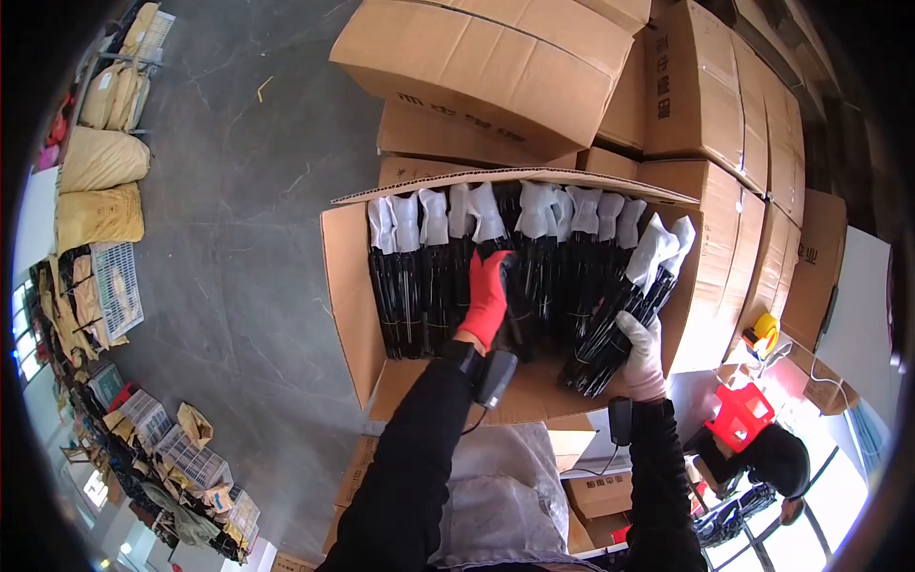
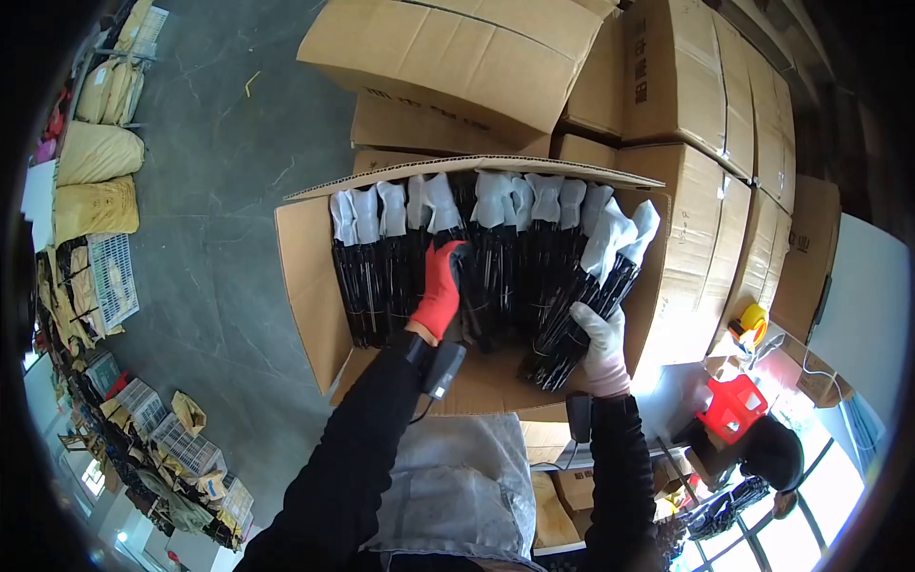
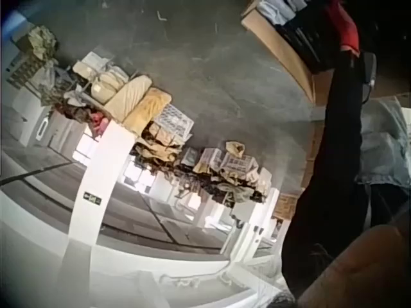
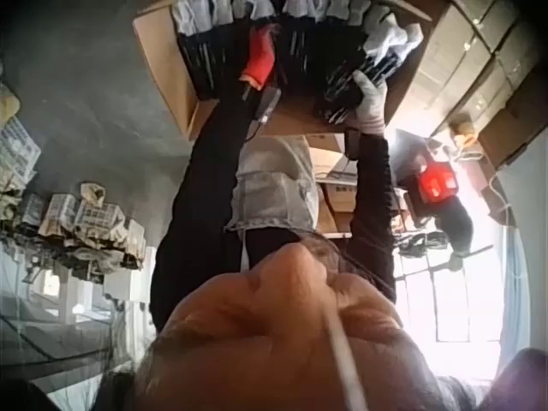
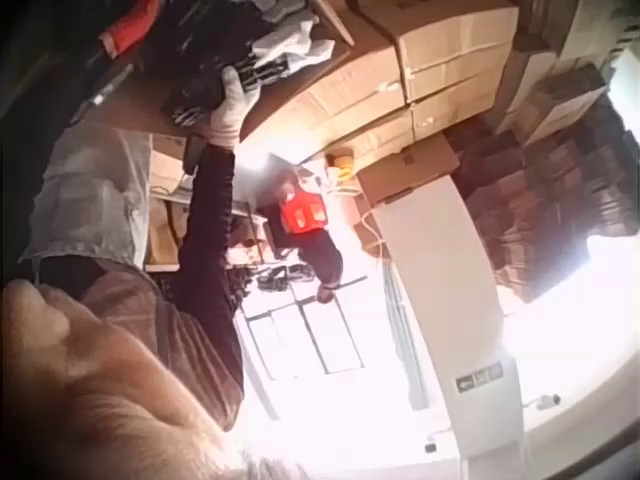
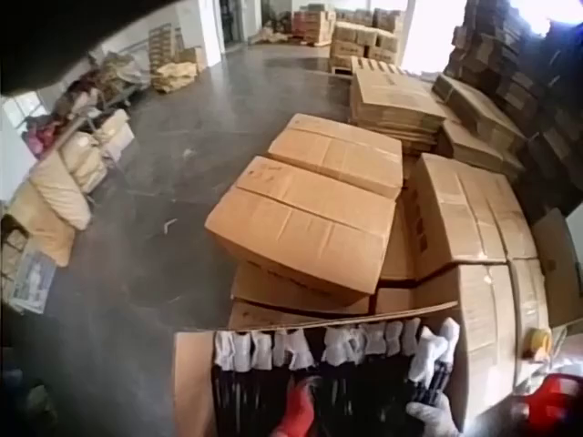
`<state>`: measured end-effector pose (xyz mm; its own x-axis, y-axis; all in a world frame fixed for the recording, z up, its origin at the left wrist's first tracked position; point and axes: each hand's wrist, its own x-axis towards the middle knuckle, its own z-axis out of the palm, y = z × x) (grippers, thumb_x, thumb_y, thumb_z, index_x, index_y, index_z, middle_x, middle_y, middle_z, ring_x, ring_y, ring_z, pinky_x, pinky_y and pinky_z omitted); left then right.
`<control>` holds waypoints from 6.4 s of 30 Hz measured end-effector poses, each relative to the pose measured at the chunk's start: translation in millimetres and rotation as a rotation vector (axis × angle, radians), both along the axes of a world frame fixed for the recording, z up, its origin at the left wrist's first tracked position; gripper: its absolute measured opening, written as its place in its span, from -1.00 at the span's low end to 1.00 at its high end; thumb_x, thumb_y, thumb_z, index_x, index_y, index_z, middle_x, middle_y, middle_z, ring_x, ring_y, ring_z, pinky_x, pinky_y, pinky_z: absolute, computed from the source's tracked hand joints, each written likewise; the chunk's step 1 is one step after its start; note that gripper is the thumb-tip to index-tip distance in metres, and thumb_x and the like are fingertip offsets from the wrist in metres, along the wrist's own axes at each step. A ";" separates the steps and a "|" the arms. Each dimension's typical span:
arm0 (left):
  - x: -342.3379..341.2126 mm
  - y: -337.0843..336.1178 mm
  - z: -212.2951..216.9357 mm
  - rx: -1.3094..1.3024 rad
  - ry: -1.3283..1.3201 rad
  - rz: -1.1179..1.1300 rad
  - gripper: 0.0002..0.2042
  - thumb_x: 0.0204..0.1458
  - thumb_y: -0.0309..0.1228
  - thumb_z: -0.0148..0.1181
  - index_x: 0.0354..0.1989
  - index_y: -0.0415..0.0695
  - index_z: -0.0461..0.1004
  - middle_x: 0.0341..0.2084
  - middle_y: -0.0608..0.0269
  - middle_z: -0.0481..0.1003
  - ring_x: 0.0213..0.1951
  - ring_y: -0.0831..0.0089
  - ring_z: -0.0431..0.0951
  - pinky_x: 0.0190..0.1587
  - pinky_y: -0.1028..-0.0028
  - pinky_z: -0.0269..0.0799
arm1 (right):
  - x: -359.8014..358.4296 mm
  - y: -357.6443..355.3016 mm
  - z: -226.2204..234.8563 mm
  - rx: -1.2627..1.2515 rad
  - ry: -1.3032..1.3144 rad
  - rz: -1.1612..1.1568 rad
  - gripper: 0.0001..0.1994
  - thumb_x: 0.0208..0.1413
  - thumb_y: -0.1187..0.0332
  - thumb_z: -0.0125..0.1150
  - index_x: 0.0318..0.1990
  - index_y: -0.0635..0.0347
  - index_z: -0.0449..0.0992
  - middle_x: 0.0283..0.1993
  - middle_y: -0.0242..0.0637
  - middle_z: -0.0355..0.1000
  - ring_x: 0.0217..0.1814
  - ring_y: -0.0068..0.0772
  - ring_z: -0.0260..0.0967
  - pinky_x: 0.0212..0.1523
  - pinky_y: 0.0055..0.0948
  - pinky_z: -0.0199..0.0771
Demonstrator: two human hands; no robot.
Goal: Packing items into cardboard boxes, scanning them with a handheld barcode scanner, and labeling the boxes with a marker.
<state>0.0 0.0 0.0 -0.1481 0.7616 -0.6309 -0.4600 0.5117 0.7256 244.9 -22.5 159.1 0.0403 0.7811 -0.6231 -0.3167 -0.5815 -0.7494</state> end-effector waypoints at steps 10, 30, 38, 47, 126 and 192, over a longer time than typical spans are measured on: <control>13.4 -18.4 80.8 0.177 1.207 -0.511 -0.26 0.10 -0.12 0.14 0.41 -0.25 0.11 0.28 -0.23 0.25 0.28 -0.11 0.24 0.31 0.05 0.15 | 14.0 24.6 16.9 0.100 -0.727 0.061 -0.64 0.02 0.50 0.37 0.00 0.31 0.48 -0.18 -0.35 0.52 -0.21 -0.54 0.46 -0.12 -0.51 0.50; 120.8 50.9 68.4 1.194 0.803 -1.440 -0.47 0.09 -0.14 0.08 0.26 0.01 0.37 0.28 0.18 0.32 0.38 0.30 0.17 0.48 -0.11 -0.31 | 23.0 5.4 44.2 0.162 -0.642 -0.161 -0.55 0.04 0.45 0.36 0.09 0.35 0.40 -0.18 -0.35 0.51 -0.19 -0.53 0.44 -0.10 -0.46 0.50; 118.5 61.8 57.1 1.240 1.099 -1.363 -0.53 0.08 -0.11 0.11 0.17 0.02 0.44 0.22 0.25 0.39 0.38 0.25 0.18 0.47 -0.08 -0.22 | 6.7 22.5 22.9 -0.015 -1.203 0.072 -0.41 0.05 0.38 0.36 0.18 0.43 0.25 -0.15 -0.18 0.52 -0.24 -0.23 0.50 -0.14 -0.21 0.53; 117.4 67.1 56.5 1.239 1.083 -1.176 -0.54 -0.01 -0.12 0.22 0.03 -0.10 0.52 0.17 0.12 0.41 0.36 0.17 0.19 0.44 -0.12 -0.15 | 21.8 13.8 -3.6 0.009 -1.184 -0.008 -0.50 0.09 0.36 0.37 0.10 0.39 0.28 -0.27 -0.26 0.50 -0.36 -0.41 0.46 -0.30 -0.37 0.50; 62.7 -71.1 173.5 0.477 1.184 -0.802 -0.37 0.11 -0.05 0.19 0.21 -0.31 0.36 0.18 -0.16 0.37 0.28 -0.11 0.28 0.39 0.05 0.08 | 95.9 21.7 97.4 0.878 -0.731 0.715 -0.72 0.03 0.60 0.14 -0.05 0.33 0.48 -0.02 -0.04 0.46 0.05 0.00 0.45 0.09 -0.22 0.44; -128.6 -83.6 104.2 -0.001 0.699 -0.283 -0.20 -0.04 -0.33 0.36 0.38 -0.19 0.08 0.12 -0.24 0.35 0.07 -0.12 0.45 0.10 0.12 0.41 | -205.4 45.5 -24.5 0.687 -0.816 0.466 -0.81 0.11 0.45 0.25 -0.12 0.25 0.64 -0.35 -0.29 0.52 -0.34 -0.50 0.45 -0.27 -0.51 0.43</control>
